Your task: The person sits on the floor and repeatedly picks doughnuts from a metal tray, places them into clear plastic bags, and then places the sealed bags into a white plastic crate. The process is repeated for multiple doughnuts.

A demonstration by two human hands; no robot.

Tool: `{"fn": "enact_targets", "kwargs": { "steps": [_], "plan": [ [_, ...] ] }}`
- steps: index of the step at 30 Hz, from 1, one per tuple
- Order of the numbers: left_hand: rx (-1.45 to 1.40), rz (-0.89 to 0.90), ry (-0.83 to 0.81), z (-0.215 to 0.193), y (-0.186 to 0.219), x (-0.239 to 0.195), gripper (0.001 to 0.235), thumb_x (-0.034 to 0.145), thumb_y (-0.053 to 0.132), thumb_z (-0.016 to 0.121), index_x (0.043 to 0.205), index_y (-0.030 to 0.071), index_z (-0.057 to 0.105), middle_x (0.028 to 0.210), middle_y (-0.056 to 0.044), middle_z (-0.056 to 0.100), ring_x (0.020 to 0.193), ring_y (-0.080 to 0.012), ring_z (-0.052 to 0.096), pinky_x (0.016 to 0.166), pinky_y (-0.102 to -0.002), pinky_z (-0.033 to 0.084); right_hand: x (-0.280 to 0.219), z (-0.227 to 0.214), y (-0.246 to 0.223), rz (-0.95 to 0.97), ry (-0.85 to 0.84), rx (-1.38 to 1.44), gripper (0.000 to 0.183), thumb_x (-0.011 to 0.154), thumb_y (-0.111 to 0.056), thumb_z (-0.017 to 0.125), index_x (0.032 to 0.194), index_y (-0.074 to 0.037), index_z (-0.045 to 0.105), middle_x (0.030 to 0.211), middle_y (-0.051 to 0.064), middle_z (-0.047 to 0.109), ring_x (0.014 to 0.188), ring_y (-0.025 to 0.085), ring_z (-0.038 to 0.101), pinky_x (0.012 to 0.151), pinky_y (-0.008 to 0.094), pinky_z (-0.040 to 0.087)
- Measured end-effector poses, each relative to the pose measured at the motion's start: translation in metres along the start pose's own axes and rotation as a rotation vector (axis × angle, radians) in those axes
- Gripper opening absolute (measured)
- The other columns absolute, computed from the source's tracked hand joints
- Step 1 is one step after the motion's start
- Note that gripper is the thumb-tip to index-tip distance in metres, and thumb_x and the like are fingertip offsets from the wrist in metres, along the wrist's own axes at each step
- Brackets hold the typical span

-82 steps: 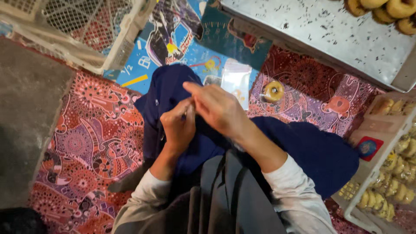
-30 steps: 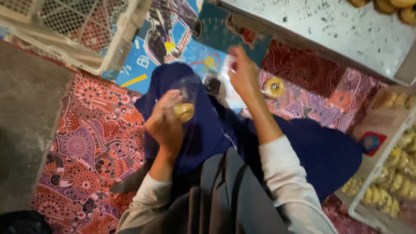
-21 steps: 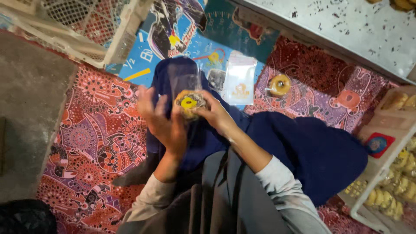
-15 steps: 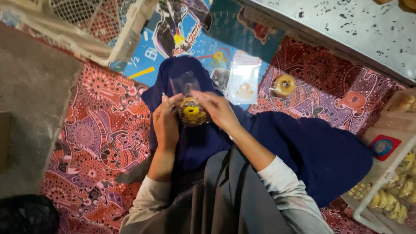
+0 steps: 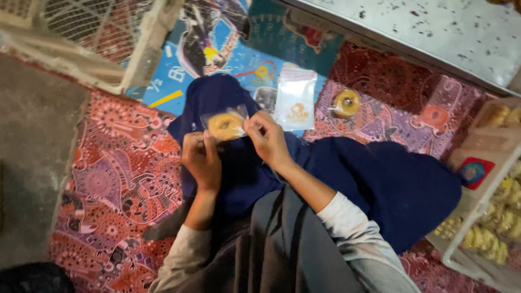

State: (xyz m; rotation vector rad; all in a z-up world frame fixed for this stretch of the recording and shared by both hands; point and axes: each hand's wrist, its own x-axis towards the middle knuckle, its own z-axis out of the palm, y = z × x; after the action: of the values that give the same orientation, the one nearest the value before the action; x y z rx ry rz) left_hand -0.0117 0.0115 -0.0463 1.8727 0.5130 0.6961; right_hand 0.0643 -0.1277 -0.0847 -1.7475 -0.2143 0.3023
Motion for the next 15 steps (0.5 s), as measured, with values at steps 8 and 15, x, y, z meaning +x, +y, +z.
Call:
{"fn": "enact_targets", "kwargs": {
  "steps": [8,15],
  "plan": [
    [0.030,0.080,-0.461,0.110,-0.008,-0.020,0.012,0.086,0.002,0.071,0.087,0.001,0.060,0.090,-0.017,0.064,0.082,-0.0292,0.067,0.071,-0.035,0.055,-0.002,-0.095,0.131,0.564,0.174,0.377,0.028,0.101,-0.026,0.065,0.124,-0.010,0.064,0.094,0.008,0.061,0.079,0.020,0.049,0.067,0.034,0.039],
    [0.084,-0.335,-0.813,0.303,-0.068,-0.050,0.039,0.090,0.033,0.077,0.108,0.002,0.061,0.095,-0.016,0.070,0.085,-0.0303,0.069,0.075,-0.041,0.054,0.013,-0.214,0.218,0.112,0.684,-0.290,0.030,0.103,-0.030,0.065,0.111,-0.002,0.068,0.106,0.011,0.068,0.095,0.022,0.064,0.082,0.035,0.053]
  ]
}}
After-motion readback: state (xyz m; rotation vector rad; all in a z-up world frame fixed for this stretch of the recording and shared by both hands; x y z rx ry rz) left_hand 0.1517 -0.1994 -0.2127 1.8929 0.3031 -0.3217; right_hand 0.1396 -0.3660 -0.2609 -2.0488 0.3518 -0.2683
